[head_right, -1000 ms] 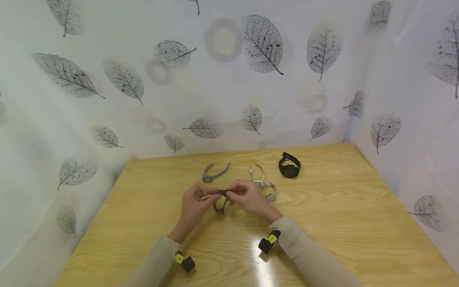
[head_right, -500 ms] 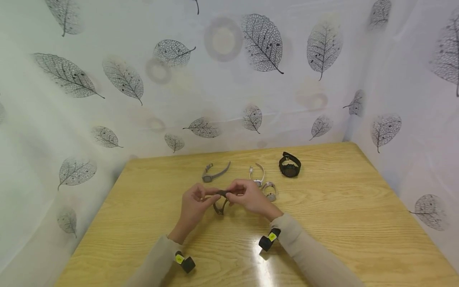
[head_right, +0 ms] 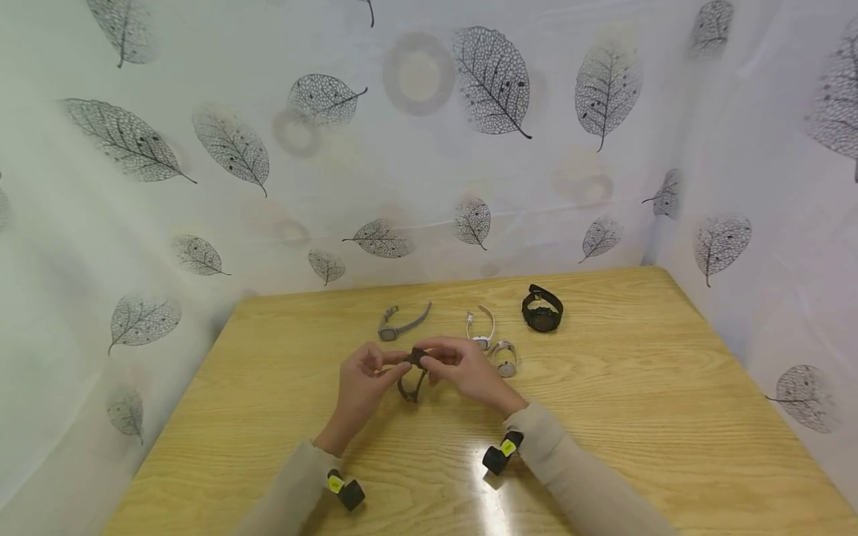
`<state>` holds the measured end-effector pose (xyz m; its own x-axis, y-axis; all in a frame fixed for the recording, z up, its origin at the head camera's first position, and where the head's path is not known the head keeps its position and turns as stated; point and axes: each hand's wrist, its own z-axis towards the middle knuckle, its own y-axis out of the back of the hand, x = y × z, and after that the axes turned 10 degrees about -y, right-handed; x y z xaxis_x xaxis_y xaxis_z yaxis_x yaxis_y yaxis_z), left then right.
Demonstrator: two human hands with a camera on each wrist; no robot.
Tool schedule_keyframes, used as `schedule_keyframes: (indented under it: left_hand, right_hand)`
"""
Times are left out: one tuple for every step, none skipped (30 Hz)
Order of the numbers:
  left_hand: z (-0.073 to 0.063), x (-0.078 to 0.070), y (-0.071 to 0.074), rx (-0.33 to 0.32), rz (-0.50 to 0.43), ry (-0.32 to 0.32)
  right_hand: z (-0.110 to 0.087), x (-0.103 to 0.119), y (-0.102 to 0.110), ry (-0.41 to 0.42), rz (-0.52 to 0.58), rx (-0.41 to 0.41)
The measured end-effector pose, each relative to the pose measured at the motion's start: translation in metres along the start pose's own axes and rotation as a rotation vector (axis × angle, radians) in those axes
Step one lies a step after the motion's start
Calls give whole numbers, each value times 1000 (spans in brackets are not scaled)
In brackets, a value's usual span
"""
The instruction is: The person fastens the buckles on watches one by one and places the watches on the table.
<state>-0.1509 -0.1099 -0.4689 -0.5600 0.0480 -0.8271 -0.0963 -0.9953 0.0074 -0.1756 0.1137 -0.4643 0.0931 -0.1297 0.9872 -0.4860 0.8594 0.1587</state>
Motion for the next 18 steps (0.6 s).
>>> schedule_keyframes:
  left_hand:
    - [0,0,0,-2,-5,0]
    - [0,0,0,-4,-9,2]
    - [-1,0,1,-6,-14,5]
    - [-1,0,1,-7,-19,7]
    - [-1,0,0,-8,-22,8]
    - [-1,0,0,-7,-24,10]
    - [-2,1,0,-6,-26,10]
    - [-2,1,0,-4,-25,10]
    - [-2,1,0,-1,-21,7]
    - [-2,1,0,2,-17,4]
    - [-2,1,0,5,-9,0]
    - [-2,1,0,9,1,-4]
    - [-2,1,0,13,10,-7]
    - [-2,1,0,16,17,-8]
    - [-2,1,0,18,28,-9]
    - [-2,1,1,19,36,-7]
    - [-2,1,1,21,43,-3]
    - [-3,0,1,22,51,2]
  right_hand:
    - [0,1,0,1,-6,6]
    - [0,1,0,-1,-14,11]
    - [0,1,0,-4,-24,17]
    - [0,2,0,-4,-28,24]
    - [0,2,0,-11,-31,31]
    - [0,3,1,-18,-33,35]
    - [0,3,1,-24,-33,42]
    - [1,3,1,-28,-33,46]
    - [1,4,1,-32,-32,50]
    - [1,5,1,-34,-32,54]
    - [1,5,1,-40,-36,56]
    - [1,5,2,-44,-38,57]
    - [1,5,2,-46,-42,58]
    - [1,5,2,-51,-46,57]
    - [1,5,2,-56,-50,56]
    - [1,5,2,-60,-54,55]
    - [1,4,2,-63,-57,55]
    - [1,4,2,-64,-60,55]
